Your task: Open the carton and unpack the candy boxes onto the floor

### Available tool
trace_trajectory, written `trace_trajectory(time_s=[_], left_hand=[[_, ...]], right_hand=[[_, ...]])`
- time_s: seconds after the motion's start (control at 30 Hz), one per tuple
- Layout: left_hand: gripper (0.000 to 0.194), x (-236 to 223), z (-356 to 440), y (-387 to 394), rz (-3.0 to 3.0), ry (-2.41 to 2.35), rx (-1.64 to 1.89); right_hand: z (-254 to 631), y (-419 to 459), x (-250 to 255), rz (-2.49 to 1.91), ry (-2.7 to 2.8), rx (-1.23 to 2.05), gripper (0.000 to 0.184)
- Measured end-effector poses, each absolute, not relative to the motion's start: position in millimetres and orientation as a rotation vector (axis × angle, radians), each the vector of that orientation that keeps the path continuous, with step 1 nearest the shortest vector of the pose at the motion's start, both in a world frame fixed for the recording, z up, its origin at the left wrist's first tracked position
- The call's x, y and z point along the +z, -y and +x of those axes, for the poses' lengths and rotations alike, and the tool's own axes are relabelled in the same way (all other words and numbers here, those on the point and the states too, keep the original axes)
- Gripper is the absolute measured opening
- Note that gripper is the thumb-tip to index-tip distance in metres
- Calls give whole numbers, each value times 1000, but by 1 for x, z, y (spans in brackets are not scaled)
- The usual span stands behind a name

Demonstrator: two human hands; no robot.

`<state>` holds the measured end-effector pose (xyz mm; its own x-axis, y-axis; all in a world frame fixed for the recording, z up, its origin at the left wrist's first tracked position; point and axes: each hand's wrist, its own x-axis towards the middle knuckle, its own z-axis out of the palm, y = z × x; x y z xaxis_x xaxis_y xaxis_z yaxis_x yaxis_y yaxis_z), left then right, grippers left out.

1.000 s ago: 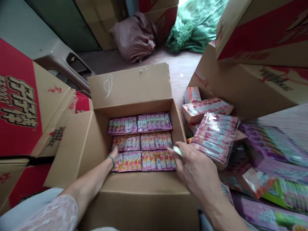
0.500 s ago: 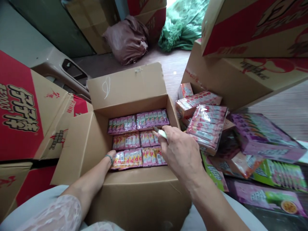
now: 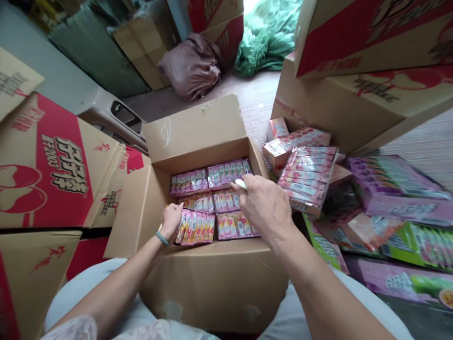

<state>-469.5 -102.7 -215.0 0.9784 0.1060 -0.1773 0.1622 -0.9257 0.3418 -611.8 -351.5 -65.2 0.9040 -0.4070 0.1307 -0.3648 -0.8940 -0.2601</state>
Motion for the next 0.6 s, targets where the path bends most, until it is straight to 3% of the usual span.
trace_trajectory(time_s=[0.13,0.27,0.4,0.47,0.6], left_hand=[[38,-178,-477,118,2761,32,-173],[28,-172,-478,137,2716,341,-231],[30,-186,-482,173,2736,612,110],[44,-192,-484,191,2727,565,143],[91,-198,-479,210,2673,193,-86]], right_hand=[[-616,352,-66,-2860,-600,-278,25],[-616,351,-66,-2847,-589,-297,28],[-617,355,-69,-2849,-609,-268,29],[-618,359,-72,-2858,-629,-252,30],[-620,368,-79,-2835,-676,-260,29]])
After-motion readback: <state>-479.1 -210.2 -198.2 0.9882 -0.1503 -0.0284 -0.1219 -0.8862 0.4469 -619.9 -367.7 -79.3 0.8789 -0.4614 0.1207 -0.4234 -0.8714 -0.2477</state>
